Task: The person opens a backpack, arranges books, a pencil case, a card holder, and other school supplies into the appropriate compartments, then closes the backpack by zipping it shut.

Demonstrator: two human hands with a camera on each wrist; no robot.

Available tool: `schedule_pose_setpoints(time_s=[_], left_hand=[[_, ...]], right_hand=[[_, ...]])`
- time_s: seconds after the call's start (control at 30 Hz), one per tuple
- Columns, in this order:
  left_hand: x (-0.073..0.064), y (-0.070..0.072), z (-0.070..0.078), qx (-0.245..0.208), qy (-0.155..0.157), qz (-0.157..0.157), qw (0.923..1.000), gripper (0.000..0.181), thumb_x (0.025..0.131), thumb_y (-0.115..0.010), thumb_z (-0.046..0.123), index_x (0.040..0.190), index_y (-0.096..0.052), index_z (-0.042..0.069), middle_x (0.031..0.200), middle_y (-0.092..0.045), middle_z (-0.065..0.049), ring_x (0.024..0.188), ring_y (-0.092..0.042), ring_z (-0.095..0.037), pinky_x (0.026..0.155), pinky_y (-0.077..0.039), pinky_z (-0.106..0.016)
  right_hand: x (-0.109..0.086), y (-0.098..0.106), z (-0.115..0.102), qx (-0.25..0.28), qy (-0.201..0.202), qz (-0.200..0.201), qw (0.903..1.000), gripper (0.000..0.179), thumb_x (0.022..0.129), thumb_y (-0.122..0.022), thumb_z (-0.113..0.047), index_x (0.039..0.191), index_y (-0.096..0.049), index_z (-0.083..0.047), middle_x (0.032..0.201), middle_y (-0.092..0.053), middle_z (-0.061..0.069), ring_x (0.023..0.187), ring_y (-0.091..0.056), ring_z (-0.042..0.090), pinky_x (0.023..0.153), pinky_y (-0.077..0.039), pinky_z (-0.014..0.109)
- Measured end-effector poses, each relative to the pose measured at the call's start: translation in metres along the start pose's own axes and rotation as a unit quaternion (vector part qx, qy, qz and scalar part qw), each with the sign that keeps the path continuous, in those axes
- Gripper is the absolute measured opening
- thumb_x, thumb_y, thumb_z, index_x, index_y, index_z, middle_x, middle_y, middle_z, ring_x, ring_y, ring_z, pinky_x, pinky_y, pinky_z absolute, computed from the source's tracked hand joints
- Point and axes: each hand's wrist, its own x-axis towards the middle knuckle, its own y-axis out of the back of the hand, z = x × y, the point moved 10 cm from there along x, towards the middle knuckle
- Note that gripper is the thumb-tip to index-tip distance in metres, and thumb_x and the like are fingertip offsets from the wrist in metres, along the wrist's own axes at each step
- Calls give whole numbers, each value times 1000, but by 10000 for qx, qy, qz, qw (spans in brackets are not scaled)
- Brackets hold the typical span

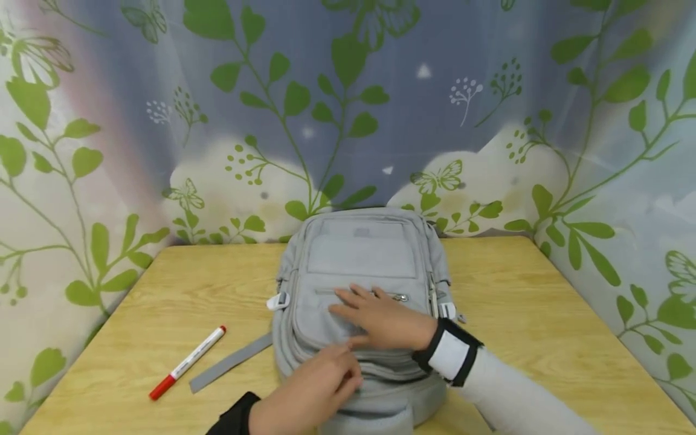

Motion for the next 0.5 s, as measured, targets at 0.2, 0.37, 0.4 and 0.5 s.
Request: schedule_pose_setpoints(time_s=[0.2,0.37,0.4,0.5], left_hand=[[-14,6,-26,-1152,1080,-202,9872,14,95,-55,19,82,-61,17,68,-50,12,57,-43,1,54,-39,-16],[-22,25,-26,-1032,955,231,9898,8,92,-60,20,99,-58,16,69,-48,11,57,-40,2,53,-37,-15],[-23,28,-25,-1027,886,312,9903,10,92,-60,21,100,-57,15,69,-47,11,56,-39,1,53,-37,-15],[-25,29,-22,-996,586,374,9926,17,93,-57,28,104,-53,17,73,-48,12,61,-42,2,56,-39,-14]], right_hand=[[-31,19,-22,1358,598,453,9879,37,88,-64,-27,123,-58,-17,114,-58,-2,102,-57,10,86,-50,28],[-34,4,-51,1906,917,135,9773,16,90,-63,-22,106,-63,-21,75,-56,-14,61,-45,-10,59,-43,10],[-32,1,-55,1855,935,138,9781,10,90,-63,-21,99,-63,-22,70,-55,-13,58,-42,-10,56,-40,9],[-28,-6,-62,1727,881,184,9808,9,90,-63,-20,83,-58,-21,63,-50,-12,56,-38,-11,53,-35,7]])
